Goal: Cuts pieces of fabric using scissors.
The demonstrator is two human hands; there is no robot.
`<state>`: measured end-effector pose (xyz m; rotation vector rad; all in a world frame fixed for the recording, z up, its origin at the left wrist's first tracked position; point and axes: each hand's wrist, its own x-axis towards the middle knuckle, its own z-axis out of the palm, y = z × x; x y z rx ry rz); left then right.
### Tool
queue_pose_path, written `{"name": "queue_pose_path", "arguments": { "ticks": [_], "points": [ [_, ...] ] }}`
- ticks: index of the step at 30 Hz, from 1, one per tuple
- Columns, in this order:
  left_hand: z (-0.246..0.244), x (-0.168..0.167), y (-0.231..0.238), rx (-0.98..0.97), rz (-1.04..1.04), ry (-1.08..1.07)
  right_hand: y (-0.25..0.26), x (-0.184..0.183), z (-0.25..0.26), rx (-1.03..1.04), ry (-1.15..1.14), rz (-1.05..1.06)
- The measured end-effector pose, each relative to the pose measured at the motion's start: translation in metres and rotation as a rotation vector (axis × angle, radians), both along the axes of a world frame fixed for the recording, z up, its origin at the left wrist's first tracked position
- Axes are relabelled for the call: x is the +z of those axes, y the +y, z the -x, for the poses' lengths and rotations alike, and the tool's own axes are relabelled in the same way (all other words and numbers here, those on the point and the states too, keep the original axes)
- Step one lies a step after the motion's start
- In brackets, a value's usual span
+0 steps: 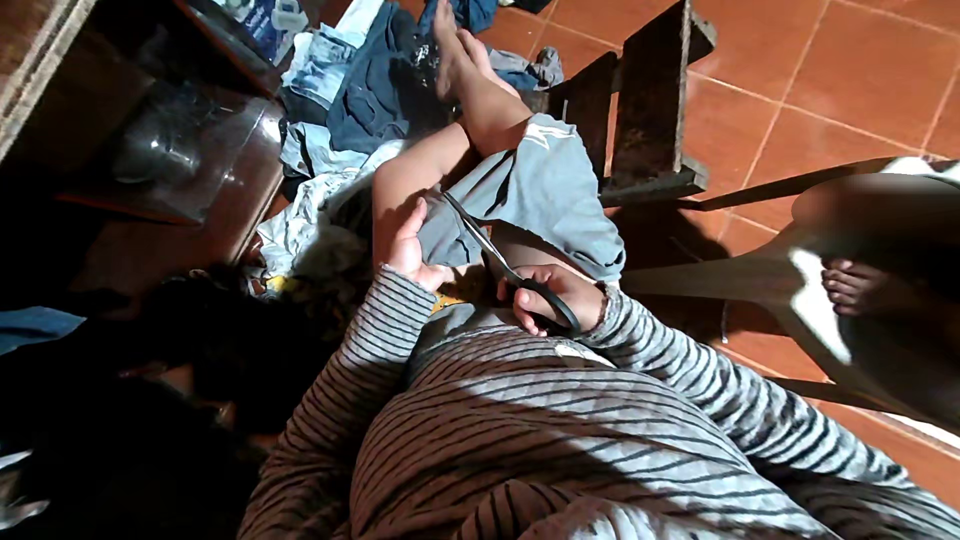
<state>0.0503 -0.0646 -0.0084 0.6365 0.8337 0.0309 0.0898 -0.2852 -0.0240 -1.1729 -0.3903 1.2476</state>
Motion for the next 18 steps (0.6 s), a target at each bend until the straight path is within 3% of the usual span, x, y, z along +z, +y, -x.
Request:
{"name": "queue_pose_path", "arguments": {
  "ticks": [5, 11, 18],
  "points": [
    [0.005, 0.001, 0.000, 0.160, -0.363, -0.161, 0.001, 0.000, -0.003, 0.050, 0.024, -0.016],
    [0.013, 0.001, 0.000, 0.195, -0.358, -0.173, 0.015, -0.008, -0.013, 0.155, 0.093, -0.096],
    [0.019, -0.002, -0.001, 0.184, -0.355, -0.180, 0.036, -0.019, -0.018, 0.103, 0.085, -0.123]
  ]
}}
